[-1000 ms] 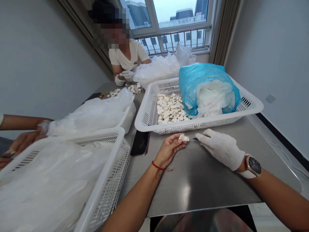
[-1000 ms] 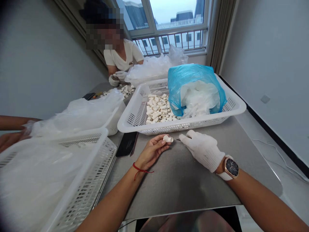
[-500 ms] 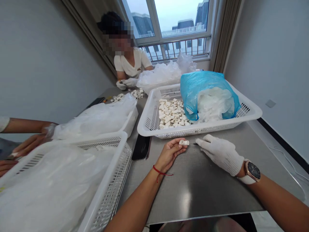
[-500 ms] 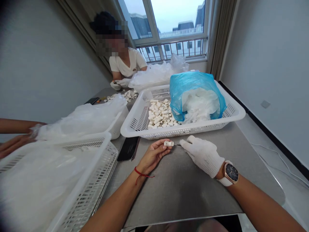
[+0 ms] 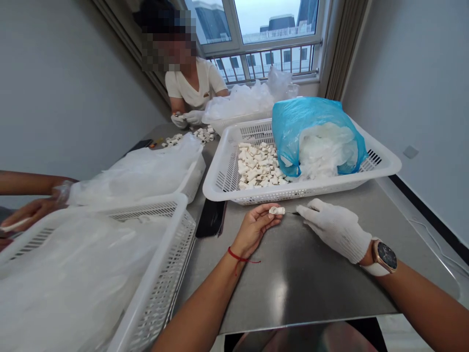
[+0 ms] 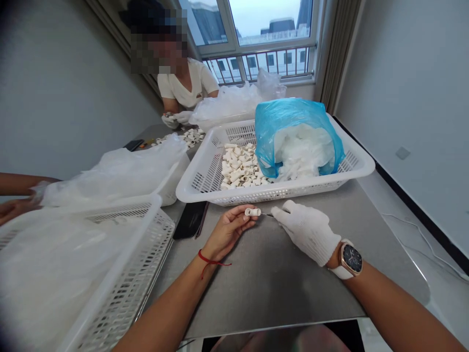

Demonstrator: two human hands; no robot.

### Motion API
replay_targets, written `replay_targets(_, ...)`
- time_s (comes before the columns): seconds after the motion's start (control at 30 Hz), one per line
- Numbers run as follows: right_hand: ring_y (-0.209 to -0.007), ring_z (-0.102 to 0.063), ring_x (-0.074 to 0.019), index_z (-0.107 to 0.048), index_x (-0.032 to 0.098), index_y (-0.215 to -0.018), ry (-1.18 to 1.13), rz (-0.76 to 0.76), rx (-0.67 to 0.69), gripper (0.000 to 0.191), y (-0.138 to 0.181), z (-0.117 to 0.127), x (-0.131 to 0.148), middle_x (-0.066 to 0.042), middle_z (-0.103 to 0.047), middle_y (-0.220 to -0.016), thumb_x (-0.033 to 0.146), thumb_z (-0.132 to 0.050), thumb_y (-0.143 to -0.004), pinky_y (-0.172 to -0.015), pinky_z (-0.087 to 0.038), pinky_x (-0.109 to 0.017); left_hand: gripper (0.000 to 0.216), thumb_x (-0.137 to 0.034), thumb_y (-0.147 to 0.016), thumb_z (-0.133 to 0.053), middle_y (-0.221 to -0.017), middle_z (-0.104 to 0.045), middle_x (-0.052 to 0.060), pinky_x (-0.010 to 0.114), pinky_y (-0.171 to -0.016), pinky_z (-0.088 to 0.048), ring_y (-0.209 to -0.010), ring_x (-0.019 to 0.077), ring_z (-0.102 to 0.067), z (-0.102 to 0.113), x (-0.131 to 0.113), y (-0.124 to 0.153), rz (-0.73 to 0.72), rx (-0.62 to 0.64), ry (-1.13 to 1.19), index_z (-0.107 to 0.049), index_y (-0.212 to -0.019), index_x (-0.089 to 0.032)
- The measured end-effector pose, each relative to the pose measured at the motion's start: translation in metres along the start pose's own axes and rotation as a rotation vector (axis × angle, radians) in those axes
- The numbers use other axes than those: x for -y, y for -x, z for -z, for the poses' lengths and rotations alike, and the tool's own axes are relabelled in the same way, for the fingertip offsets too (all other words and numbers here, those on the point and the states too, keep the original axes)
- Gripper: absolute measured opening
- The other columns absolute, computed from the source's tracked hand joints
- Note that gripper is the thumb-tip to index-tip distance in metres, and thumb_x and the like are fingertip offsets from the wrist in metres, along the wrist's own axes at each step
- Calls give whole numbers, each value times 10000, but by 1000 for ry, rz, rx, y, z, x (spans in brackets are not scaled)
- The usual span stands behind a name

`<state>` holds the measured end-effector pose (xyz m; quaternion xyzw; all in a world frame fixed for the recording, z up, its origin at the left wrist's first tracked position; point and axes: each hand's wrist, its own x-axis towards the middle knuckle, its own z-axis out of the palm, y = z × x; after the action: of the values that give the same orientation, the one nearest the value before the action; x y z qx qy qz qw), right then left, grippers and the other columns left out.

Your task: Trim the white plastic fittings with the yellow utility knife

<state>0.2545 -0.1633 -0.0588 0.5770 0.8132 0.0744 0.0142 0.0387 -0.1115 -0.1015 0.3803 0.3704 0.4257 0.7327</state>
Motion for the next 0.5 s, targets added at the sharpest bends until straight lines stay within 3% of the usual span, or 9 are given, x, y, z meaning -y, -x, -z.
replay_targets(0.37,-633,-570,-115,-550,347,-1246,-23,6,-20,320,1,-3,0,-17,-625,-968,346,-372,-979,-482,-192,-270,293,-225,-662,-818,-912,-744,69,248,-763,-535,-807,150,-683,-1,0,1,-18,-7,-10,-741,-932,-141)
replay_targets(0.5,-648,-581,-114,-536,344,-1263,-9,-15,-97,320,2,-6,0,-11,-630,-982,335,-389,-979,-484,-198,-270,304,-235,-655,-822,-899,-745,76,267,-762,-538,-805,162,-686,-1,1,1,-11,11,-15,-740,-932,-140)
